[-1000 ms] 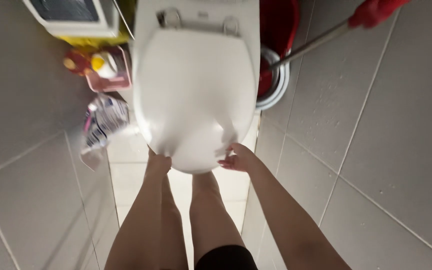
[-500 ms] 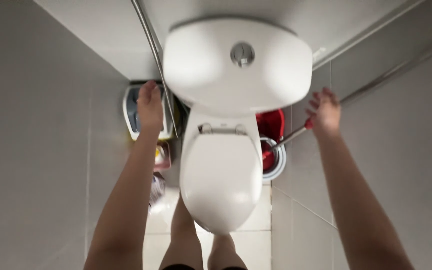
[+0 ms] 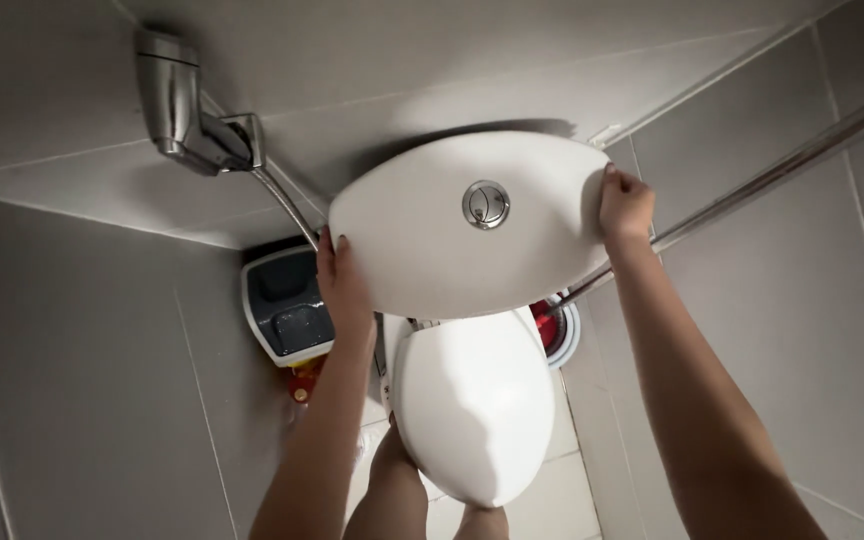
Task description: The person cleans a toilet in a tiled bathroom. They open the toilet lid and tank, rearrange cleaning supplies in a pink basket, then use a handheld bidet sprayer to rinse the bowl, seat, and tank interior. They close the lid and tank, and return the sprayer to its wall mount.
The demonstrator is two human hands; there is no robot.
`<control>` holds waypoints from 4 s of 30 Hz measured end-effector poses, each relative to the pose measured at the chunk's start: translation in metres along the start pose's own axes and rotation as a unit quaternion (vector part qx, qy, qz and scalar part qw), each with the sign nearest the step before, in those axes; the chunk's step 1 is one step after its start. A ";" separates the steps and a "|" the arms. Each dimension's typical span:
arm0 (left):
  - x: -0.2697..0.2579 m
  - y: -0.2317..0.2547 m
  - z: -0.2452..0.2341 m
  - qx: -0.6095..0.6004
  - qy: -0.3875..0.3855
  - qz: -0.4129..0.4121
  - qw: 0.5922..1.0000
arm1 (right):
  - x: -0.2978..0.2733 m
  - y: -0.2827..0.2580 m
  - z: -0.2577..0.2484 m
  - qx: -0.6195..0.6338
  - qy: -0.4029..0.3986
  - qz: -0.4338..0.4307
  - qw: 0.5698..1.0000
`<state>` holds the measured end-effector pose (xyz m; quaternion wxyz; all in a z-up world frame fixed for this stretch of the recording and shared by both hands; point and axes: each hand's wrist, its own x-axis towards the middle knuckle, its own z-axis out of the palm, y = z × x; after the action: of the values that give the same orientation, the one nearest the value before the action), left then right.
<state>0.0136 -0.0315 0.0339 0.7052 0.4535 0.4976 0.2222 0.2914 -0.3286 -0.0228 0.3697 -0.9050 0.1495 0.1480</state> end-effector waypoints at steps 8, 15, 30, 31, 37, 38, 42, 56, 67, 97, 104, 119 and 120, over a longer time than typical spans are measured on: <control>-0.015 0.028 0.025 -0.007 0.065 -0.015 0.998 | -0.004 -0.010 0.000 0.100 0.030 0.059 0.993; -0.023 0.047 0.023 -0.045 0.024 -0.012 0.999 | -0.030 -0.019 -0.020 0.147 0.018 0.076 0.986; -0.207 0.044 -0.066 0.100 0.012 0.004 0.995 | -0.211 0.190 -0.109 0.353 -0.003 0.281 0.892; -0.214 0.025 -0.081 0.105 0.017 -0.005 0.994 | -0.222 0.207 -0.108 0.346 -0.004 0.289 0.893; -0.238 -0.138 -0.177 0.206 0.021 -0.061 0.976 | -0.257 0.319 -0.076 0.248 -0.054 0.344 0.904; -0.238 -0.167 -0.189 0.373 -0.011 0.061 0.926 | -0.253 0.335 -0.063 0.217 -0.055 0.351 0.909; -0.232 -0.235 -0.192 0.187 0.055 -0.051 0.979 | -0.227 0.396 -0.016 0.190 -0.079 0.333 0.920; -0.191 -0.301 -0.201 0.177 0.096 0.010 0.979 | -0.213 0.413 0.034 0.262 -0.134 0.314 0.903; -0.193 -0.289 -0.187 0.222 0.007 0.092 0.971 | -0.215 0.424 0.031 0.148 -0.083 0.281 0.945; -0.122 -0.254 -0.216 0.593 -0.158 -0.243 0.751 | -0.134 -0.117 0.043 -0.482 -0.317 -0.182 0.796; -0.122 -0.239 -0.211 0.582 -0.182 -0.265 0.747 | -0.137 -0.103 0.049 -0.470 -0.318 -0.187 0.802; -0.120 -0.233 -0.209 0.575 -0.195 -0.270 0.747 | -0.152 -0.093 0.039 -0.434 -0.317 -0.186 0.823; -0.120 -0.232 -0.209 0.572 -0.194 -0.267 0.751 | -0.154 -0.094 0.038 -0.432 -0.320 -0.182 0.823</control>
<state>-0.2561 -0.1492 -0.1250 0.4260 0.6541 0.4854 -0.3938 0.1803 -0.2129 0.0682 -0.0123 -0.8846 -0.2236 0.4091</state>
